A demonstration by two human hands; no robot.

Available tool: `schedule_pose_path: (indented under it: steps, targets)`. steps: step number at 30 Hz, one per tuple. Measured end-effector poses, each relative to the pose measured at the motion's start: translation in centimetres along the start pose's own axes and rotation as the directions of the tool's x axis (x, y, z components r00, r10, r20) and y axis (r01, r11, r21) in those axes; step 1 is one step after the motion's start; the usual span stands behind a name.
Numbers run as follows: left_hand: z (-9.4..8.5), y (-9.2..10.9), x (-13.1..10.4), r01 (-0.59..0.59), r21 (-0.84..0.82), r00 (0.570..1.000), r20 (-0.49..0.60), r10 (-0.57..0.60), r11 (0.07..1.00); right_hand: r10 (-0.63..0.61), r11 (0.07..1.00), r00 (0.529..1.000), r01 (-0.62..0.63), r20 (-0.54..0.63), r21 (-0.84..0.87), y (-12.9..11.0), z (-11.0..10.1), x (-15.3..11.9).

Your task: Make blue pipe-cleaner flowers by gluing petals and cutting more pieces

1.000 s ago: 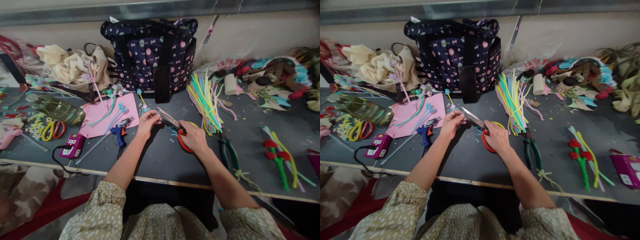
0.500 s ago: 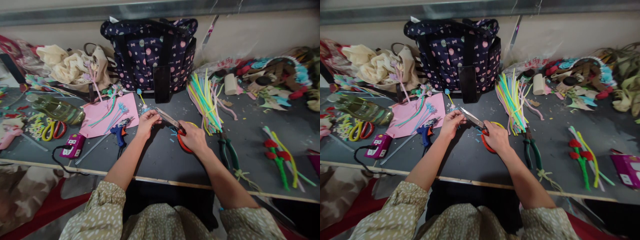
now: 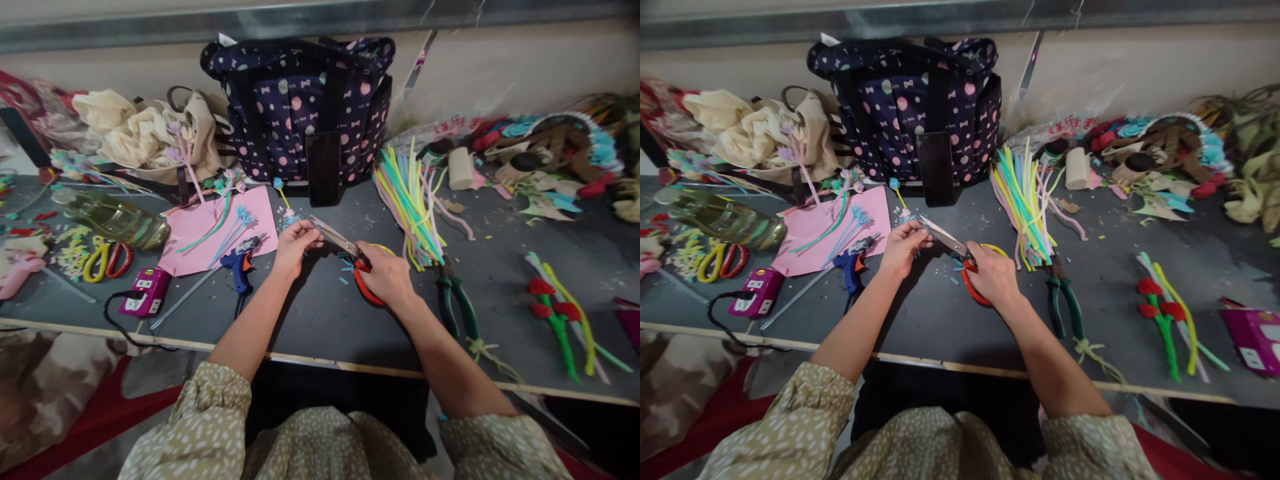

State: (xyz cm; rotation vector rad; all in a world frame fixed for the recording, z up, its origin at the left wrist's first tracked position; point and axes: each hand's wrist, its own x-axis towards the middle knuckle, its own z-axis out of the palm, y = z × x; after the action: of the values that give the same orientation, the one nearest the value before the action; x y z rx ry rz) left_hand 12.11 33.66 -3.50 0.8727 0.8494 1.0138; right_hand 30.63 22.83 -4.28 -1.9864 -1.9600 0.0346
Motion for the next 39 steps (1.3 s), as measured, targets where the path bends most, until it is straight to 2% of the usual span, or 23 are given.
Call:
schedule_pose_path:
  steps: [39]
  targets:
    - [0.32, 0.31, -0.18, 0.023, -0.008, 1.000, -0.002, -0.023, 1.000, -0.009, 1.000, 1.000, 0.009, 0.012, -0.020, 0.05, -0.06, -0.02]
